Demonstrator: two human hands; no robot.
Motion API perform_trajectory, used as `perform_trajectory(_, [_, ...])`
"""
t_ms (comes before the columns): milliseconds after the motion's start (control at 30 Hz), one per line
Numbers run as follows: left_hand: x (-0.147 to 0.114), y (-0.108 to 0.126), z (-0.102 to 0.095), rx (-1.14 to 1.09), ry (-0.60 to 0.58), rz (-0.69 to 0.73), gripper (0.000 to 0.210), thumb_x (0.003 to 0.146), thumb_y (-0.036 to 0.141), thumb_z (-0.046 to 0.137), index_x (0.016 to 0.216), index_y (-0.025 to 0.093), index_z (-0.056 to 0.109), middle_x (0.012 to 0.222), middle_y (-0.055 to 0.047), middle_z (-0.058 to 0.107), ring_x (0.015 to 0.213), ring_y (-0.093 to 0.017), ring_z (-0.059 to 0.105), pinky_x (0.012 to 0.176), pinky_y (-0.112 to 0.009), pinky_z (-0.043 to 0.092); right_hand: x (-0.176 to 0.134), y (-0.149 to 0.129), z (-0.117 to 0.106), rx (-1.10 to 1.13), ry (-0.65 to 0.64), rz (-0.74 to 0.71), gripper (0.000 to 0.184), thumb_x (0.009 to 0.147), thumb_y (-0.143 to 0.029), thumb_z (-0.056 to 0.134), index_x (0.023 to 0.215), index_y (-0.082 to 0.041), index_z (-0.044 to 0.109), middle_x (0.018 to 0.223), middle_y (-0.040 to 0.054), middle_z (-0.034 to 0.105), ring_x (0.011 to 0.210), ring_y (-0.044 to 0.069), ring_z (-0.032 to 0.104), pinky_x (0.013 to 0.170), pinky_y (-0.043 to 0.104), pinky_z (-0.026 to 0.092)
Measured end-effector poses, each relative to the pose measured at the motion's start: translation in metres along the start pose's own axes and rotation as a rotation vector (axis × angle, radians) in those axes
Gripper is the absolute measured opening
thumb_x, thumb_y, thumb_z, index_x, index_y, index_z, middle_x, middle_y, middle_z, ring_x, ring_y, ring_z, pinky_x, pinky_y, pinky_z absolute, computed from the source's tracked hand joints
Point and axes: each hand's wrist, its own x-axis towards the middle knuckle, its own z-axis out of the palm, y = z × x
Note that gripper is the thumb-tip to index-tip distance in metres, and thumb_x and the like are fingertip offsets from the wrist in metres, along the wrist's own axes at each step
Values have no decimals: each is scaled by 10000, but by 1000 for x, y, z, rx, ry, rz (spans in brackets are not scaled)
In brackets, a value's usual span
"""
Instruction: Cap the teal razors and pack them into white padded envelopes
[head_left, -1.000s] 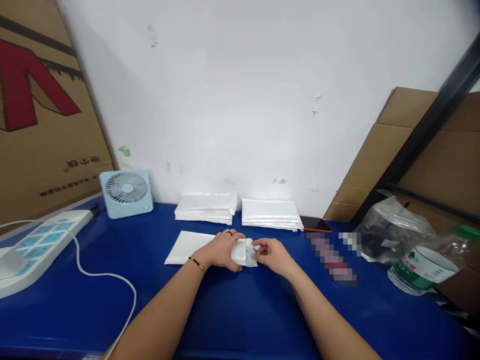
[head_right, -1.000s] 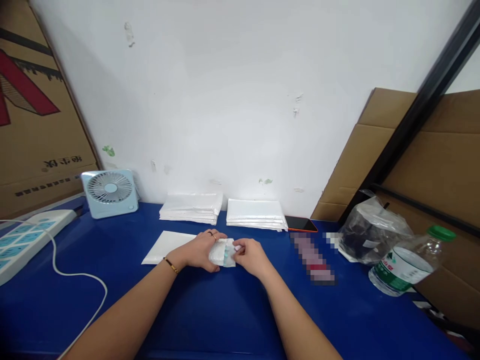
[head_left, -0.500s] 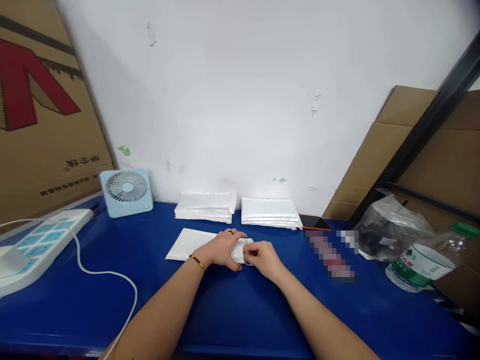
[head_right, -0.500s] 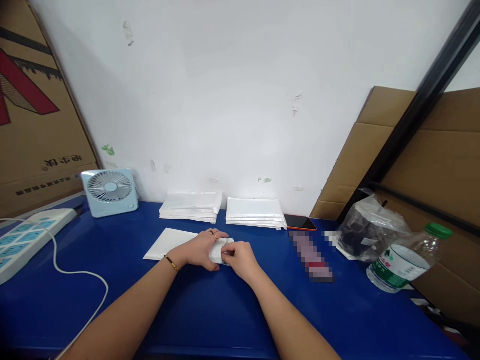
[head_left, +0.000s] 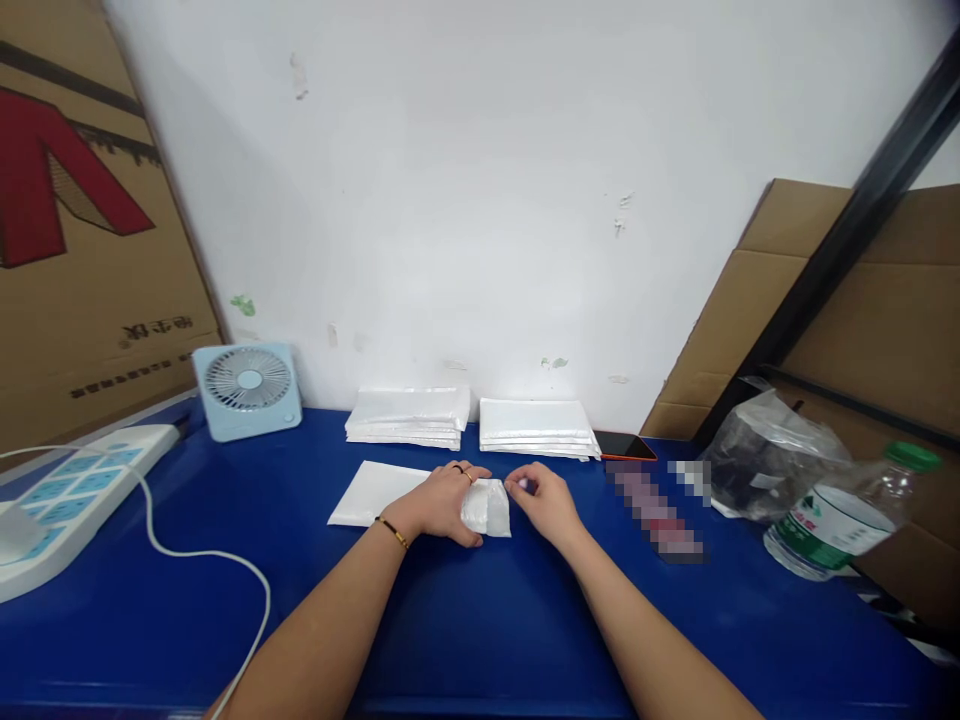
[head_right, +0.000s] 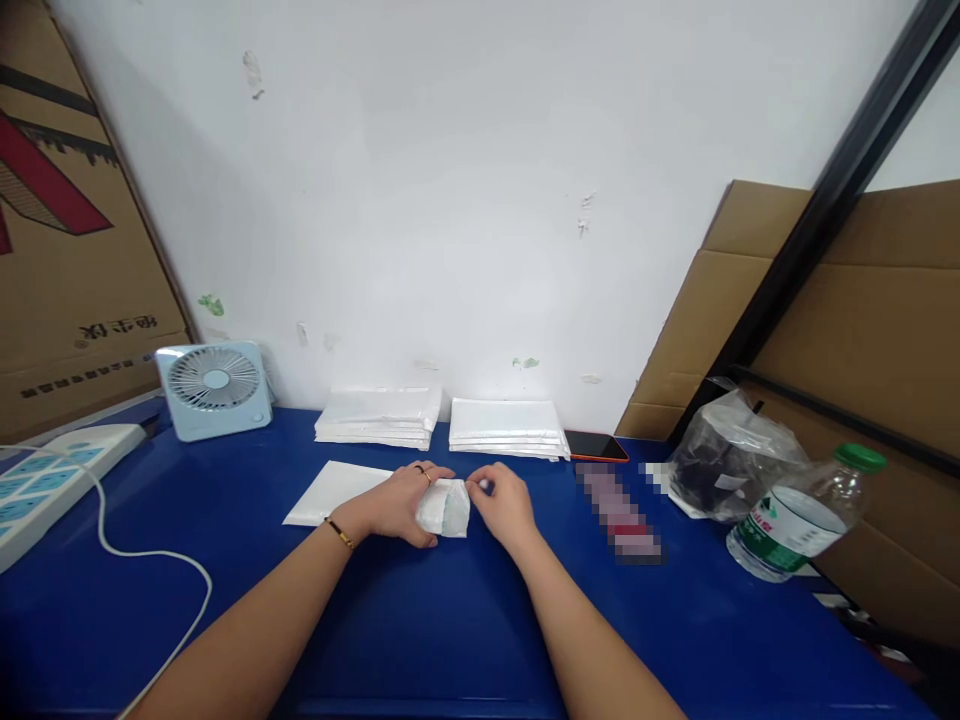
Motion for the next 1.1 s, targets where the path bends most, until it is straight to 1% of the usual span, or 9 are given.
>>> perform_trajectory(67, [0,0,0,-2,-4,-4,939,453,527,730,1278,243,383,1182,-79,491,1100,-304,443,937,-392,337,2,5,0,-77,20,79,195,733,-394,590,790,-221,659,815,19,575,769,166,519,673,275,338])
perform_trajectory(200, [-2,3,-4,-59,-13,5,977,462,544,734,1308,238,352,1254,-88,451,1163,-303,397,983,-398,309,7,15,5,-74,-106,64,160,725,-345,587,677,-194,611,775,3,568,775,162,513,668,266,324])
perform_trajectory(300, [-2,13,-4,-172,-15,35,739,704,572,565,1324,245,333,1300,-71,426,1194,-244,389,995,-356,320,8,29,0,30,-92,104,191,772,-332,499,678,-179,563,661,-12,552,646,135,505,594,238,337])
perform_trajectory(400, [2,25,6,-147,14,46,469,878,470,349,1294,256,382,1311,-54,440,1205,-206,391,1015,-352,302,8,43,-13,31,0,166,216,789,-361,456,692,-189,545,595,-18,541,579,136,500,536,233,332])
perform_trajectory(633, [11,35,34,101,8,-16,503,922,411,224,1389,225,222,1454,-99,242,1332,-244,209,1059,-485,166,8,30,-7,-20,83,116,176,767,-339,497,690,-194,563,600,-6,579,576,135,519,560,234,359])
perform_trajectory(733, [11,32,35,114,-16,8,648,869,554,290,1411,236,134,1476,-105,163,1350,-265,137,1058,-507,137,6,25,-10,91,16,113,290,795,-420,459,708,-181,598,619,-1,589,597,140,527,560,233,374])
perform_trajectory(833, [10,31,35,143,-35,31,851,757,685,388,1415,227,105,1484,-120,103,1354,-292,92,1059,-524,100,1,30,-28,188,-56,148,370,793,-494,449,796,-172,632,686,5,614,639,144,543,563,228,387])
perform_trajectory(967, [9,35,33,165,3,83,744,812,585,402,1412,269,95,1489,-85,105,1356,-271,103,1065,-523,82,-11,44,-50,113,-144,139,273,647,-405,646,792,-175,634,674,-6,604,599,128,523,537,215,372])
perform_trajectory(1100, [7,41,31,118,-10,163,583,854,435,417,1381,312,199,1461,-40,240,1333,-238,212,1070,-470,158,-15,46,-46,54,-111,206,100,684,-268,574,654,-172,583,568,-12,569,502,110,492,496,214,349])
